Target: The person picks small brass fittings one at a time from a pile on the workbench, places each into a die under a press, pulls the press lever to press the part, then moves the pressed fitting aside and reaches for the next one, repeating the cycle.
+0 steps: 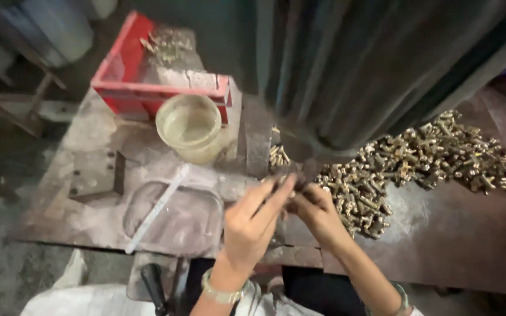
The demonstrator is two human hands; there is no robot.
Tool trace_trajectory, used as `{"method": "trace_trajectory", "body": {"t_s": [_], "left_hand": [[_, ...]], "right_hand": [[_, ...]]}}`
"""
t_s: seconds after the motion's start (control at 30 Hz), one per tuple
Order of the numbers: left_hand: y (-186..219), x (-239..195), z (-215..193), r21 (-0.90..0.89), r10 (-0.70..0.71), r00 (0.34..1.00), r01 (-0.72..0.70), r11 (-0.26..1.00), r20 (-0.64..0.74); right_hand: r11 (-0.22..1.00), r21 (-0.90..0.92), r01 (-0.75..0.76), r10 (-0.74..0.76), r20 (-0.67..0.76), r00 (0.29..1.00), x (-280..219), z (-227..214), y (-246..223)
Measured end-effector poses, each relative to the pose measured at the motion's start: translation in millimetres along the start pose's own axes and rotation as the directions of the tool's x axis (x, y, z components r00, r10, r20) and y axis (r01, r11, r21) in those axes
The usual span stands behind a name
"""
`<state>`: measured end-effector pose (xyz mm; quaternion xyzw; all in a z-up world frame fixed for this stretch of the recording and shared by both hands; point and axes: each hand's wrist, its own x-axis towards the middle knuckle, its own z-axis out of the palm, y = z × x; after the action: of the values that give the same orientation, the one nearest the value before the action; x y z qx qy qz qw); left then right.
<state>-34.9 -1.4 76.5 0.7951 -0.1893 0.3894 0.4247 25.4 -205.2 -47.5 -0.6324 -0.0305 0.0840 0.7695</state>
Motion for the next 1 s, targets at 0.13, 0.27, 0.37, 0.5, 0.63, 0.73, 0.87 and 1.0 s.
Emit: {"method": "trace_trajectory", "body": {"t_s": [0.13,0.27,0.37,0.5,0.63,0.73,0.87,1.0], "left_hand": [[-63,-24,33,0.105,-0.025,0.985,0.007,0.994,0.17],[-36,-48,3,0.269,-0.517,0.772,0.443,0.855,0.37],[-40,-40,20,-0.02,-0.538,0.75,0.589,0.808,0.385],[-74,-98,-17,-0.047,-0.373,0.605,0.564,0.824,0.704],[-97,-54,-50,-0.111,-0.611,0.545,0.791,0.602,0.575],[-77,-20,-46,-0.196,-0.779,0.607,0.793,0.577,0.157],[-71,-70,5,0.135,-0.456,0.864,0.437,0.889,0.213],[-17,-30,31,-0.044,-0.47,0.838,0.499,0.865,0.277]], "right_hand": [[0.981,-0.192,0.012,0.006,0.094,0.996,15,-11,3],[0.911,-0.396,-0.111,0.148,0.065,0.987,-36,-5,25],[0.746,-0.652,-0.14,0.25,0.079,0.965,-46,26,-59],[0.611,-0.791,-0.04,0.465,0.317,0.827,-77,-5,-53],[0.401,-0.86,0.316,0.22,0.426,0.878,-57,-2,-37],[0.245,-0.848,0.469,-0.1,0.459,0.883,-38,15,-20],[0.027,-0.813,0.582,-0.305,0.548,0.779,-19,20,2],[0.733,-0.673,0.1,-0.082,0.058,0.995,-17,25,-4]]}}
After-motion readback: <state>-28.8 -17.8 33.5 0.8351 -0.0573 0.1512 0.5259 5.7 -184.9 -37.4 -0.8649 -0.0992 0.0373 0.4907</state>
